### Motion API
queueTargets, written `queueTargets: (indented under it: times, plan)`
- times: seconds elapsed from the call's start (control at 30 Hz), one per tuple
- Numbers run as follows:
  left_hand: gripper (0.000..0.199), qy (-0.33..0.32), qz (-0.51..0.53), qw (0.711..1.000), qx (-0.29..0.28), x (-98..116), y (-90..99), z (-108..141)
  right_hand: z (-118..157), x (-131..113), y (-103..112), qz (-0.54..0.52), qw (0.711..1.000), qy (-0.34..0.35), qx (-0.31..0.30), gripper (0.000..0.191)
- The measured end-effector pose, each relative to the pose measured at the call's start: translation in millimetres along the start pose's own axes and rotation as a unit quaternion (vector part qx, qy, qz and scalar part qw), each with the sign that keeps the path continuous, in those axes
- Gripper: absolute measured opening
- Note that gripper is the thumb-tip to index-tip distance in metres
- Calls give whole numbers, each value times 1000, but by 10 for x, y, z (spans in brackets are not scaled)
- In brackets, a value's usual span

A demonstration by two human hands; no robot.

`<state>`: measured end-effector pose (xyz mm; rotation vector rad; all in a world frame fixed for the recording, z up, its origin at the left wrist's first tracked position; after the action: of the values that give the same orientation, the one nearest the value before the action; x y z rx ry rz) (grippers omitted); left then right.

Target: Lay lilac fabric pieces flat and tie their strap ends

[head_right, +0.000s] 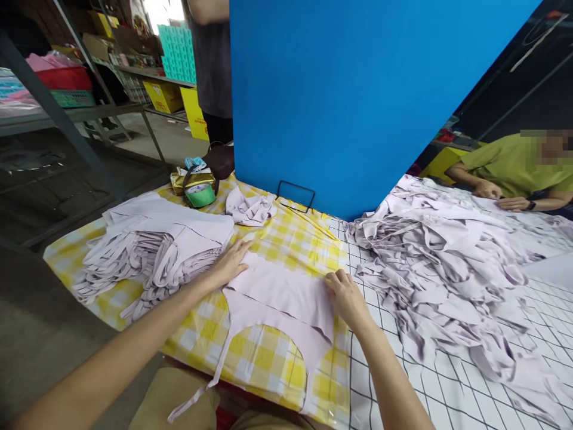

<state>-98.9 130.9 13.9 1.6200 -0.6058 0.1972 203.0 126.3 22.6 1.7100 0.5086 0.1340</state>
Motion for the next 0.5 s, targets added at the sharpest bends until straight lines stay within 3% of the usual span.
queueTargets:
  times: [0.07,0.13,0.2,0.27,0.37,0.5]
  plan:
    - [60,-13,-8,999,44,12,17,177,120,-70,-2,24,998,-12,52,30]
    - [52,-42,-15,998,48,29,24,411,299,-196,1,46,994,-1,98,35]
    - [42,-64,-19,998,20,24,16,636,498,-343,-29,55,993,40,101,38]
    - [36,-64,-20,998,2,-10,14,784,677,-449,-92,53,993,78,66,42]
    - [33,-50,-16,999,12,-67,16,823,849,-452,-170,54,996,65,43,43]
    - [35,-51,-44,997,25,-64,-10,742,933,-343,-203,67,993,48,79,35]
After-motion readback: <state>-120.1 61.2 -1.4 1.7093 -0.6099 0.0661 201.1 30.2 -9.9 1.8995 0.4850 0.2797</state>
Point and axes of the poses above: each hand's wrist, its own z-axis away from the middle knuckle, its own y-axis out of the back of the hand, x = y × z, the point moved 4 cm from there along -z, towards the middle knuckle, and after that the axes turned 2 degrees about x, right-handed, at the moved point
